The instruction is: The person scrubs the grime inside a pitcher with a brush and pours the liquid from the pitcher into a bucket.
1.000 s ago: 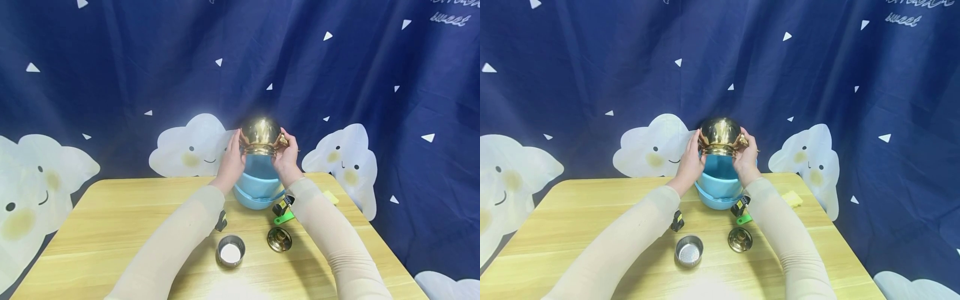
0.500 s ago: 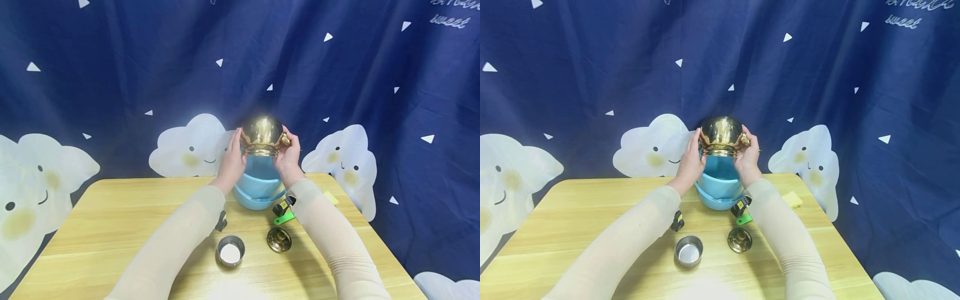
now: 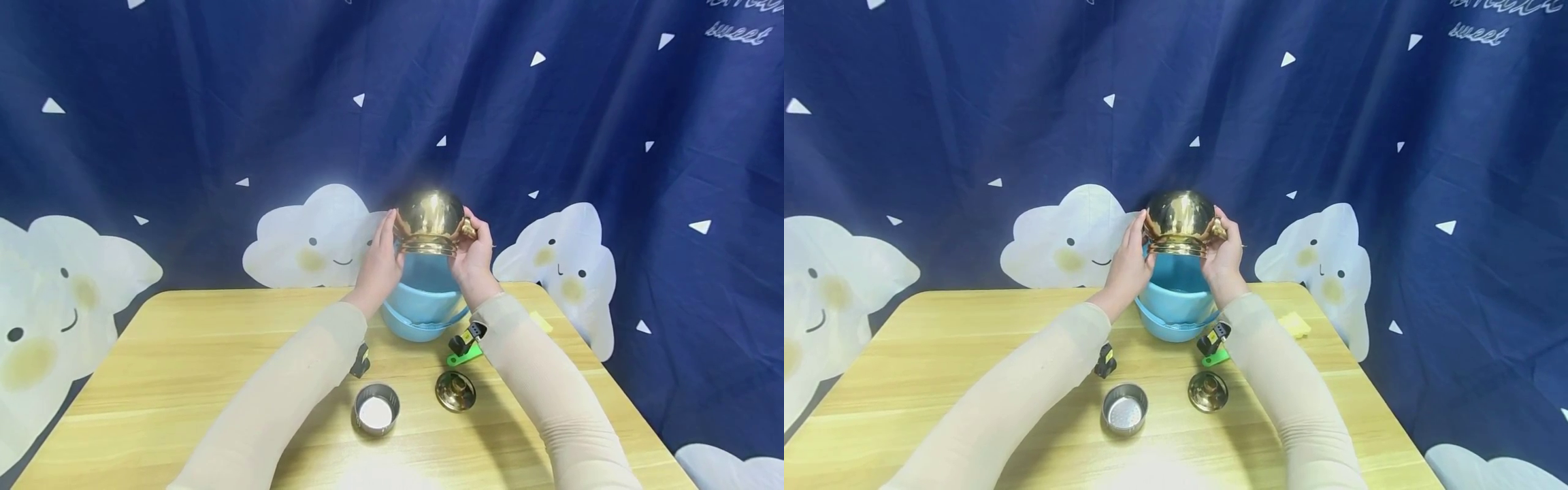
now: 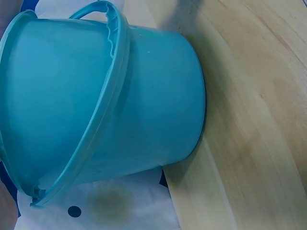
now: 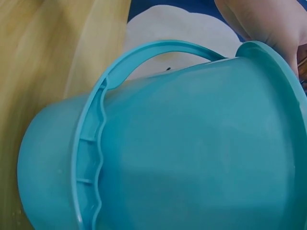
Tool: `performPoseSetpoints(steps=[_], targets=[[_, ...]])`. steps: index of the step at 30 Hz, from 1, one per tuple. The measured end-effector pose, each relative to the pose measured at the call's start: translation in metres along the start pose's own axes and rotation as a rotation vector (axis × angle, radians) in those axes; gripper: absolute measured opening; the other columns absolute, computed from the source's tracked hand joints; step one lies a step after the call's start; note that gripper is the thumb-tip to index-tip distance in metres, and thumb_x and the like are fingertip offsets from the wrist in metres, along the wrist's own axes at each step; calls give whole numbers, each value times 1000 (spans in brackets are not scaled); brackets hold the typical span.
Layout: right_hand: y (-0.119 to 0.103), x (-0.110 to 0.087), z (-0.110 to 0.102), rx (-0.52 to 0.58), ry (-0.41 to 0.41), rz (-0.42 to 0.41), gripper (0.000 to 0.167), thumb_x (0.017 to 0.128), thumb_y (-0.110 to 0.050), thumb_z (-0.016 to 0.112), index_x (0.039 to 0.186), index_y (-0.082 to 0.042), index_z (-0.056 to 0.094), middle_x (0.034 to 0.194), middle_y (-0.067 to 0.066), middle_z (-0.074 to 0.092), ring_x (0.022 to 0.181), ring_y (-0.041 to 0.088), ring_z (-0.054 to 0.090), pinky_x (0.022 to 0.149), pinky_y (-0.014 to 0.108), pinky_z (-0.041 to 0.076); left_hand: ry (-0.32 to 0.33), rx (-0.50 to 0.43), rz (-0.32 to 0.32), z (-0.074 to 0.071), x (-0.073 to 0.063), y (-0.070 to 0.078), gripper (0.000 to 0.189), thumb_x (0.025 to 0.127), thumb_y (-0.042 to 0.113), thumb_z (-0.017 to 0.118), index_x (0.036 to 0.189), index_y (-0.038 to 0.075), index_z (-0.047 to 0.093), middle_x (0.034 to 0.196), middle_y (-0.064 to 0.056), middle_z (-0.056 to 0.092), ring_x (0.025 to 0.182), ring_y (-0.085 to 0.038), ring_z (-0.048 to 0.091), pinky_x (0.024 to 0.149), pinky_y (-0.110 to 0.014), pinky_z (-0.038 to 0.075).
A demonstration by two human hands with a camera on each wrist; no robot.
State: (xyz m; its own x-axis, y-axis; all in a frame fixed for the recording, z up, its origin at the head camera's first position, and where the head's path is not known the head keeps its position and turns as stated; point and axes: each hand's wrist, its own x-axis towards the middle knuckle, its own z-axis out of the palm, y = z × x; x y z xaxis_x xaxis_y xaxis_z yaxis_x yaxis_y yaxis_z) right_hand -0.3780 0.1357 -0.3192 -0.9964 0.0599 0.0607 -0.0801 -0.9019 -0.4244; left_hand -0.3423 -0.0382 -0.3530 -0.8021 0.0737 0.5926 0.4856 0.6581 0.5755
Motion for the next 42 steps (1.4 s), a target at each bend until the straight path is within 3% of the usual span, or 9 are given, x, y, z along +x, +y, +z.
performPoseSetpoints(steps=[6, 12, 18, 28, 33, 42], targets=[[-2, 1, -5, -24, 65, 20, 21, 101, -17, 51, 103, -9, 70, 68, -2, 65, 53, 9, 58, 52, 20, 47, -32, -14, -8, -1, 0, 0, 89, 90, -1, 67, 161, 11, 14, 163, -15, 25, 115, -34, 59, 101, -39, 50], [-3, -1, -9, -87, 128, 17, 17, 101, -19, 54, 102, -11, 69, 67, -4, 63, 53, 7, 56, 48, 16, 43, -45, -56, 12, -1, -1, -2, 81, 94, 9, 67, 159, 6, 19, 161, -15, 29, 128, -30, 53, 111, -39, 41], [-2, -7, -8, -257, 90, -15, 17, 104, -26, 53, 105, -16, 66, 77, -6, 62, 71, 8, 56, 74, 18, 46, -42, -60, 12, -5, -2, -6, 79, 99, 26, 64, 159, 4, 19, 160, -13, 31, 139, -32, 42, 118, -40, 31], [-7, -18, -11, -291, 59, 17, 18, 105, -29, 52, 116, -15, 59, 104, -2, 60, 99, 9, 60, 108, 24, 35, -42, -38, -6, -7, -7, 0, 77, 102, 37, 56, 160, 6, 16, 160, -13, 30, 141, -35, 40, 119, -43, 29], [-7, -22, -11, -373, 63, -16, 21, 105, -30, 53, 118, -15, 60, 107, -3, 63, 109, 9, 59, 113, 29, 33, -20, -52, -14, -7, -9, 3, 75, 103, 37, 55, 160, 5, 17, 160, -14, 31, 140, -35, 40, 118, -44, 30], [-7, -23, -8, -395, 93, -5, 16, 102, -27, 59, 98, -14, 68, 91, -5, 68, 96, 7, 63, 108, 30, 39, -19, -63, -57, -6, -9, 6, 74, 104, 45, 47, 159, 4, 18, 159, -19, 30, 138, -35, 43, 117, -47, 32]])
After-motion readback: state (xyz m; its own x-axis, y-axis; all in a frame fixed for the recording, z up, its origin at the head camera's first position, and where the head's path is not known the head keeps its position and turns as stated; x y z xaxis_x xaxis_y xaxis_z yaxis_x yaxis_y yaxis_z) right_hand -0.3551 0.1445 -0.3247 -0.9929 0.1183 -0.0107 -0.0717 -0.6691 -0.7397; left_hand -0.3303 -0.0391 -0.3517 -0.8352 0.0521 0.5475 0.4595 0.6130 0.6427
